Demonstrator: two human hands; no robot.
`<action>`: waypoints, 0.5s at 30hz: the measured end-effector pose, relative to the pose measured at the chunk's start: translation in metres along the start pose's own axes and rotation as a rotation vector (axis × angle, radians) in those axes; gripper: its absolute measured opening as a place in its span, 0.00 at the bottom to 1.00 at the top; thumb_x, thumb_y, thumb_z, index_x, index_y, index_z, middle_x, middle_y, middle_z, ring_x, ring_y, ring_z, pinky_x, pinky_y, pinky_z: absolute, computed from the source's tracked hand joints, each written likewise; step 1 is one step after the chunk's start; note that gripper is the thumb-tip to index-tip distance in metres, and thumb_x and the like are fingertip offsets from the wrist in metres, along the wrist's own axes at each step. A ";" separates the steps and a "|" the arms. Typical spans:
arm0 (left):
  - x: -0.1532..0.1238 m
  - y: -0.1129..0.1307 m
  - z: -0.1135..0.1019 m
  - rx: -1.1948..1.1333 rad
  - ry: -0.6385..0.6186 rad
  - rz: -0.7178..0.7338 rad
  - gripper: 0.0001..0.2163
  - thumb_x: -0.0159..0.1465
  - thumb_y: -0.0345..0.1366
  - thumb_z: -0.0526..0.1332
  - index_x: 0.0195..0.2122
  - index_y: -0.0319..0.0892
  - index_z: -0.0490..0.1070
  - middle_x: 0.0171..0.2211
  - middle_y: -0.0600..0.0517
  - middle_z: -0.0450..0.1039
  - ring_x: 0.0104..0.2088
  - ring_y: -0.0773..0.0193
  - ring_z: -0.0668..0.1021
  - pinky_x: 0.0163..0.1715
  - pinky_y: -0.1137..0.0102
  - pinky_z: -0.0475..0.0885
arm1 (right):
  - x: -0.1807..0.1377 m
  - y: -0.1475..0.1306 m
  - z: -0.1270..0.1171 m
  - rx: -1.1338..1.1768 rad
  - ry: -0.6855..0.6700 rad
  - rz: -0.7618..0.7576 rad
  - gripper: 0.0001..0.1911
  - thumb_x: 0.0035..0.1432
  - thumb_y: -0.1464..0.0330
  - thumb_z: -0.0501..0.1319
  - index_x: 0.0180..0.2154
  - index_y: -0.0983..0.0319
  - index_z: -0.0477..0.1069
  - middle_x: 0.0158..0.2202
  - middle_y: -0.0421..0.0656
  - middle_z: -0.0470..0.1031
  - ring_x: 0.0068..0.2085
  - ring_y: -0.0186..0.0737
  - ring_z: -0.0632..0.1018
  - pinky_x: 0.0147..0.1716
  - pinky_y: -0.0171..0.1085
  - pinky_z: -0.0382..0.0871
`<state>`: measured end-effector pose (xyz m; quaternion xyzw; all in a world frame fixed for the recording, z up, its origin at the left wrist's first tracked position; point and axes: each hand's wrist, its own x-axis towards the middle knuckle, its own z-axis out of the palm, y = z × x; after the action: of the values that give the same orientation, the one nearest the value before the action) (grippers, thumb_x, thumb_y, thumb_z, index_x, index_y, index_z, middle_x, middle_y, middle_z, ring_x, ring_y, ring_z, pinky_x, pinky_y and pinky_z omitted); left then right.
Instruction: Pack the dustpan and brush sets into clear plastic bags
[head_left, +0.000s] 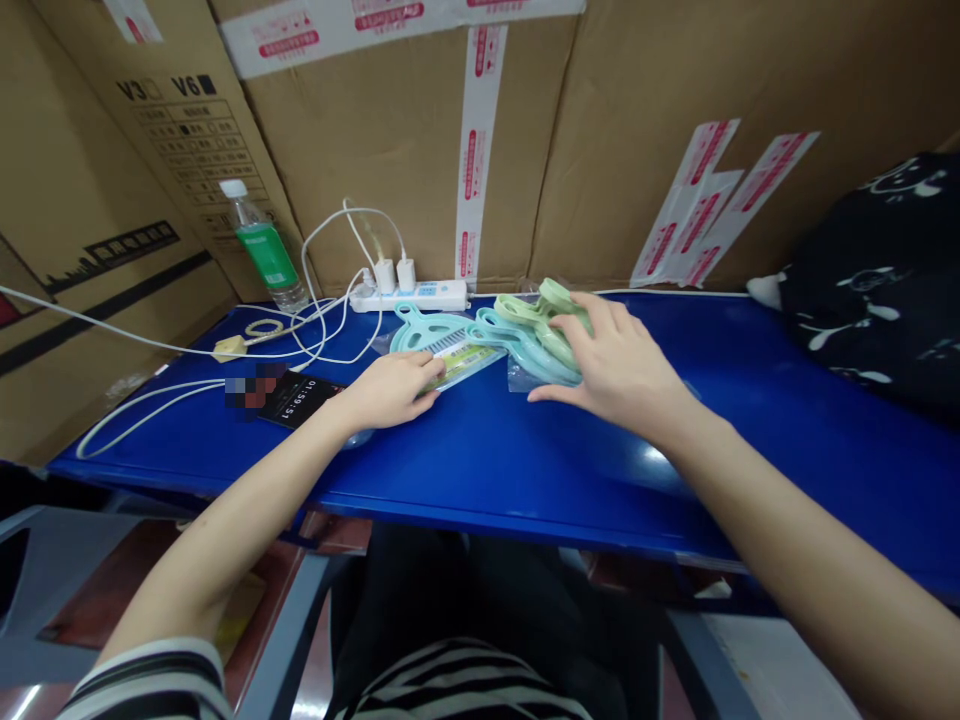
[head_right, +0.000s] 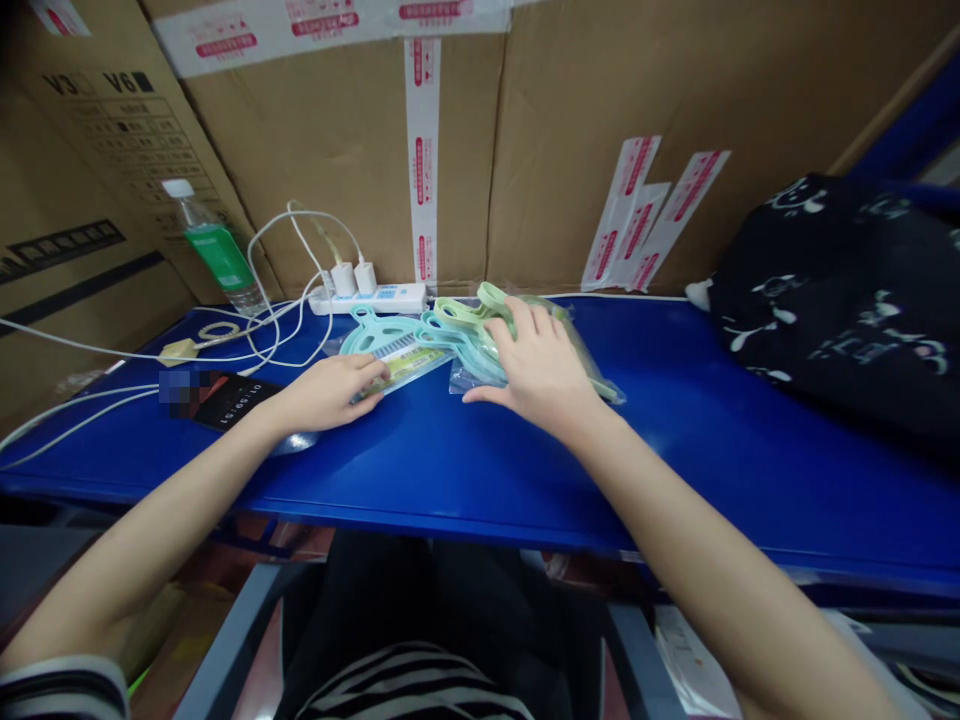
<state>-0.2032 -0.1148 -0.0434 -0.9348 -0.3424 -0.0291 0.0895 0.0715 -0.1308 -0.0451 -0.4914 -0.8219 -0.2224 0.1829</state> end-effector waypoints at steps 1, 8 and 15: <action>0.000 0.000 0.000 0.002 0.012 0.014 0.09 0.65 0.34 0.51 0.40 0.37 0.68 0.35 0.45 0.73 0.35 0.58 0.76 0.35 0.65 0.71 | 0.001 0.000 -0.001 0.037 0.036 -0.046 0.32 0.55 0.45 0.59 0.49 0.65 0.70 0.56 0.62 0.66 0.53 0.63 0.68 0.47 0.56 0.66; 0.000 0.010 -0.004 -0.103 0.115 0.169 0.13 0.69 0.34 0.47 0.32 0.40 0.68 0.30 0.49 0.70 0.31 0.63 0.73 0.34 0.69 0.69 | 0.005 -0.019 -0.013 0.237 0.089 -0.378 0.22 0.69 0.63 0.45 0.30 0.60 0.72 0.34 0.49 0.75 0.40 0.48 0.73 0.39 0.45 0.67; 0.003 0.023 -0.001 -0.223 -0.011 0.260 0.15 0.70 0.36 0.50 0.26 0.41 0.65 0.22 0.55 0.68 0.25 0.67 0.71 0.26 0.73 0.62 | 0.001 -0.036 0.004 0.530 -0.379 -0.380 0.18 0.68 0.67 0.47 0.24 0.59 0.60 0.22 0.40 0.67 0.24 0.37 0.68 0.27 0.35 0.58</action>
<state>-0.1862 -0.1306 -0.0453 -0.9755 -0.2139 -0.0500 -0.0134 0.0381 -0.1426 -0.0547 -0.2980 -0.9468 0.0627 0.1038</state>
